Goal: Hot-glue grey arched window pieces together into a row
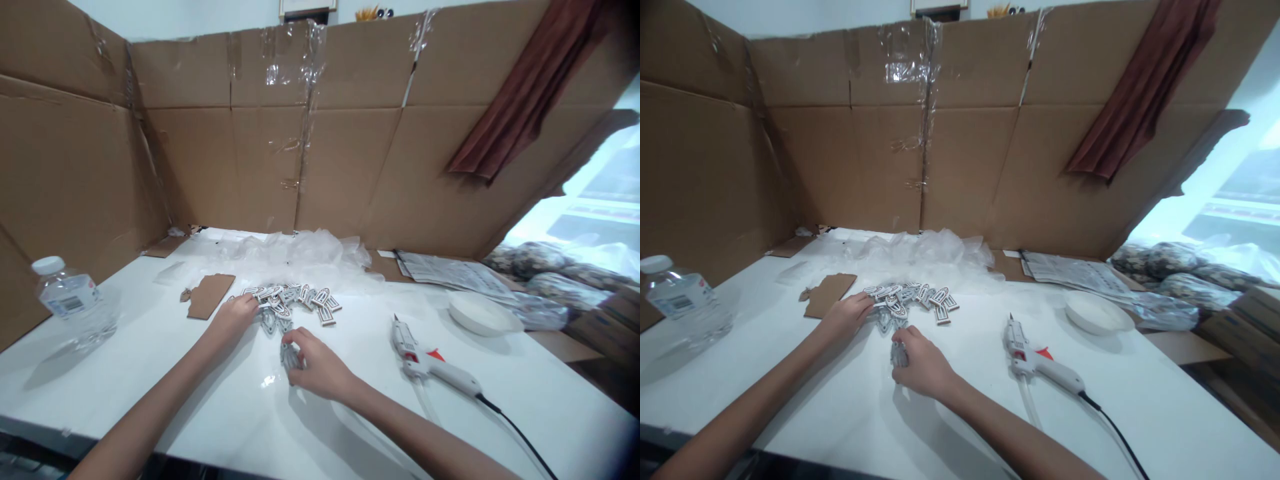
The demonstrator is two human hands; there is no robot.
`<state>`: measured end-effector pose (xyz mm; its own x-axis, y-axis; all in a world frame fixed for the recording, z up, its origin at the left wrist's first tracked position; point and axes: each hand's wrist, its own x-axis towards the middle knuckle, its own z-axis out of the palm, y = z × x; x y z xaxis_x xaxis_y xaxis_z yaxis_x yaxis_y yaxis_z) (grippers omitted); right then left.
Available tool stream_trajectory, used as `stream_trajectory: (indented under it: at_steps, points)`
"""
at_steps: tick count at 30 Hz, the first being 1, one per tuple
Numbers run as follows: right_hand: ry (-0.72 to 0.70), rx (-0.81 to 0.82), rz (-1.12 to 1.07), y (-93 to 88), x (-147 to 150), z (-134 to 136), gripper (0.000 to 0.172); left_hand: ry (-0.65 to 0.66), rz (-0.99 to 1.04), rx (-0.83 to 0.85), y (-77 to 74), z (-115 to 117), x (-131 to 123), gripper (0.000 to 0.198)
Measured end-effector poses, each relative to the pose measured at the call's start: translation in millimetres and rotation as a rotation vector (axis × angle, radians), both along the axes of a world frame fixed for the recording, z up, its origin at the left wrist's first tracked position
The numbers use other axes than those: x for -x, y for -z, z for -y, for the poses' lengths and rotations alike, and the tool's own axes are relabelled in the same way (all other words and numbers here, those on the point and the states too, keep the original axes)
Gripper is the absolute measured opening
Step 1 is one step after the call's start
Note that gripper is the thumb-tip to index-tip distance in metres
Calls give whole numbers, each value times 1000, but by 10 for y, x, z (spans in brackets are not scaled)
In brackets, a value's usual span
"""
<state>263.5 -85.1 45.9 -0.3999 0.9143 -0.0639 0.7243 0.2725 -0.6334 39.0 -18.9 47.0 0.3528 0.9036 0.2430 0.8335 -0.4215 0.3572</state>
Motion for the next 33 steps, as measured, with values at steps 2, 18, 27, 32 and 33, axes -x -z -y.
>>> stream_trajectory:
  at_steps: [2, 18, 27, 32, 33]
  points:
    - [-11, -59, 76, -39, 43, 13, 44, -47, 48, 39, -36, 23, 30, 19]
    - [158, -171, 385, 0, 219, -792, 29, -153, 120, 589, 21, 580, 41, 31]
    - [138, -144, 266, -122, 92, -843, 27, -268, -39, 320, -11, 445, 111, 22]
    - [177, -36, 158, -403, -171, -808, 29, -376, -103, 181, 11, 289, 221, 25]
    - [176, 9, 154, -467, -236, -798, 28, -396, -115, 156, 24, 265, 239, 26]
